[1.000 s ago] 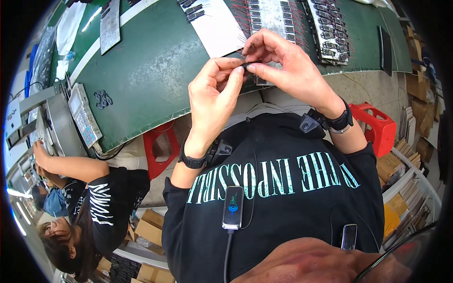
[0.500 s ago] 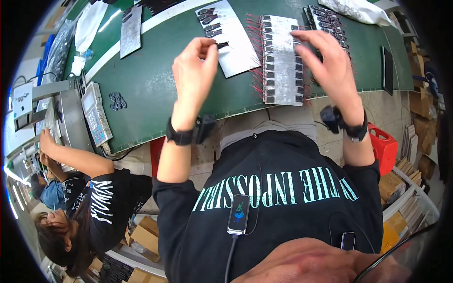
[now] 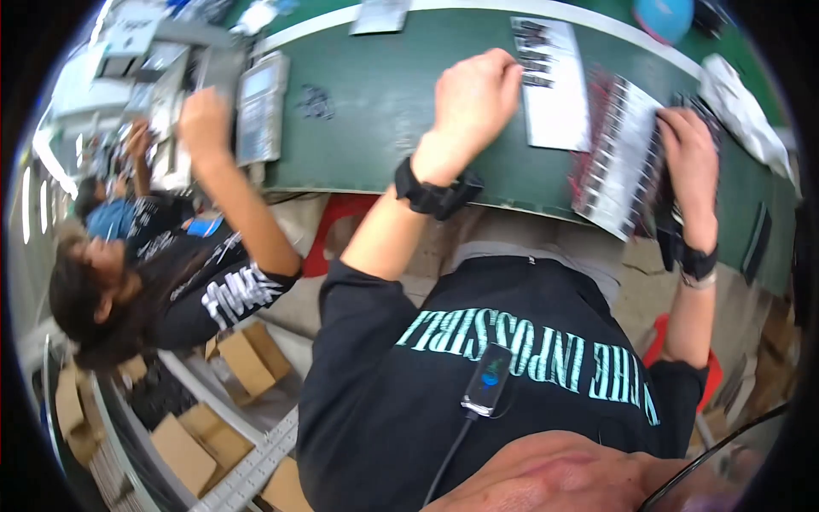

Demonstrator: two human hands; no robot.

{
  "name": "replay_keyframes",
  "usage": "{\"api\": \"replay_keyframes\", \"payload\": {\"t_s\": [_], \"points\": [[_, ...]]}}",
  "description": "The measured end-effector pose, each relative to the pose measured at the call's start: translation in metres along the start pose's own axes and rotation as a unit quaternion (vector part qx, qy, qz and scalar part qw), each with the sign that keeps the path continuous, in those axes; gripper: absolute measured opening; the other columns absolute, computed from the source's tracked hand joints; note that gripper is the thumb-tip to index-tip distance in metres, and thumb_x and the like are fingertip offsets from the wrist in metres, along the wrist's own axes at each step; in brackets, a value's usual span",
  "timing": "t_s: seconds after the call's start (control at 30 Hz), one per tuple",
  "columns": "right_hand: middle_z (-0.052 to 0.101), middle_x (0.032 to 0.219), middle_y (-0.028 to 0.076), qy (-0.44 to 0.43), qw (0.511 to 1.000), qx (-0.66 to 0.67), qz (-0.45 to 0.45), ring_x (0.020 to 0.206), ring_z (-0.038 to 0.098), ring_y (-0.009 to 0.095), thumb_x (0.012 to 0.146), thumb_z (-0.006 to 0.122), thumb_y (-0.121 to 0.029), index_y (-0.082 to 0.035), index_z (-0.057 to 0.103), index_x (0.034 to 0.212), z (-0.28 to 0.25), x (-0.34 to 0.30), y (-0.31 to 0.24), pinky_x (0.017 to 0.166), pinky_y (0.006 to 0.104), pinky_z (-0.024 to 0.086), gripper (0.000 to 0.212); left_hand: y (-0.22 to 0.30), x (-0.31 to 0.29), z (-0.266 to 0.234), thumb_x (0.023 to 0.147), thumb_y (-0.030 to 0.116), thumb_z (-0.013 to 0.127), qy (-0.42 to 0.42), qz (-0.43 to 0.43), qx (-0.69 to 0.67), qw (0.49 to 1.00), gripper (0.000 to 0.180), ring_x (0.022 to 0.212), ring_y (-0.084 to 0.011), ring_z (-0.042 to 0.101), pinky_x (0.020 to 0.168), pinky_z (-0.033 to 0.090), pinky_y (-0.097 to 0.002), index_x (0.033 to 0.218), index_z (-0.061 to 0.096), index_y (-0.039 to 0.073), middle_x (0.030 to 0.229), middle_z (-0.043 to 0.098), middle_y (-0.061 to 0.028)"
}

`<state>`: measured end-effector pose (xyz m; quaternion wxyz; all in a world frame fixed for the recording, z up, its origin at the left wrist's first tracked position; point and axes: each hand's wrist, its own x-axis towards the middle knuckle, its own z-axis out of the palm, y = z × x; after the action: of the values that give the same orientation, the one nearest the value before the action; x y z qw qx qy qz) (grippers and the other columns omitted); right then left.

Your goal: The person picks up a tray of speakers, sets it down, and then picks up individual speakers and plastic housings, fitting them together by hand before placing the assembled units back onto the tray.

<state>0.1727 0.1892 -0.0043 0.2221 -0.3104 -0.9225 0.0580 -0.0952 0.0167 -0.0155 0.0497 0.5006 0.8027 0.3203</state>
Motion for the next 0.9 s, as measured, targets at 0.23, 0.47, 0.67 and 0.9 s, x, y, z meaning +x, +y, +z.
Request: {"api": "replay_keyframes", "payload": {"t_s": [0.23,0.47,0.67,0.9], "points": [[0.063,0.100,0.013,-0.089,0.996,0.016,-0.019,0.095,0.060,0.032,0.093,0.061,-0.008,0.000,0.062,0.105,0.009,0.026,0.002,0.088,0.0356,0.047,0.014,-0.140,-0.040,-0.081,0.094,0.033,0.062,0.139,0.000,0.261,0.955,0.048,0.126,-0.0411,0.050,0.106,0.041,-0.0500,0.124,0.057,-0.004,0.136,0.054,-0.0257],[0.064,0.100,0.011,-0.051,0.996,0.067,0.013,0.094,0.061,0.023,0.097,0.057,-0.007,0.001,0.060,0.107,-0.003,0.027,-0.007,0.091,0.0326,0.045,0.013,-0.162,-0.054,-0.078,0.098,0.046,0.055,0.072,-0.054,0.198,0.976,0.070,0.144,-0.0421,0.029,0.118,0.024,-0.0516,0.146,0.038,-0.003,0.153,0.034,-0.0285],[0.066,0.103,0.007,0.003,0.852,0.492,0.181,0.096,0.061,0.013,0.102,0.055,-0.010,-0.002,0.060,0.114,-0.044,-0.022,-0.039,0.089,0.0283,0.046,0.016,-0.188,-0.054,-0.112,0.098,0.054,0.049,0.071,-0.124,0.266,0.953,0.077,0.149,-0.0423,0.020,0.120,0.014,-0.0554,0.151,0.034,0.001,0.157,0.028,-0.0268],[0.064,0.105,0.008,-0.092,0.670,0.720,0.153,0.100,0.060,0.016,0.102,0.052,-0.007,0.000,0.057,0.120,-0.038,-0.060,-0.050,0.091,0.0303,0.048,0.020,-0.191,-0.075,-0.080,0.097,0.057,0.050,0.017,-0.085,0.217,0.972,0.075,0.149,-0.0412,0.020,0.120,0.014,-0.0564,0.152,0.036,0.010,0.159,0.029,-0.0210]]}}
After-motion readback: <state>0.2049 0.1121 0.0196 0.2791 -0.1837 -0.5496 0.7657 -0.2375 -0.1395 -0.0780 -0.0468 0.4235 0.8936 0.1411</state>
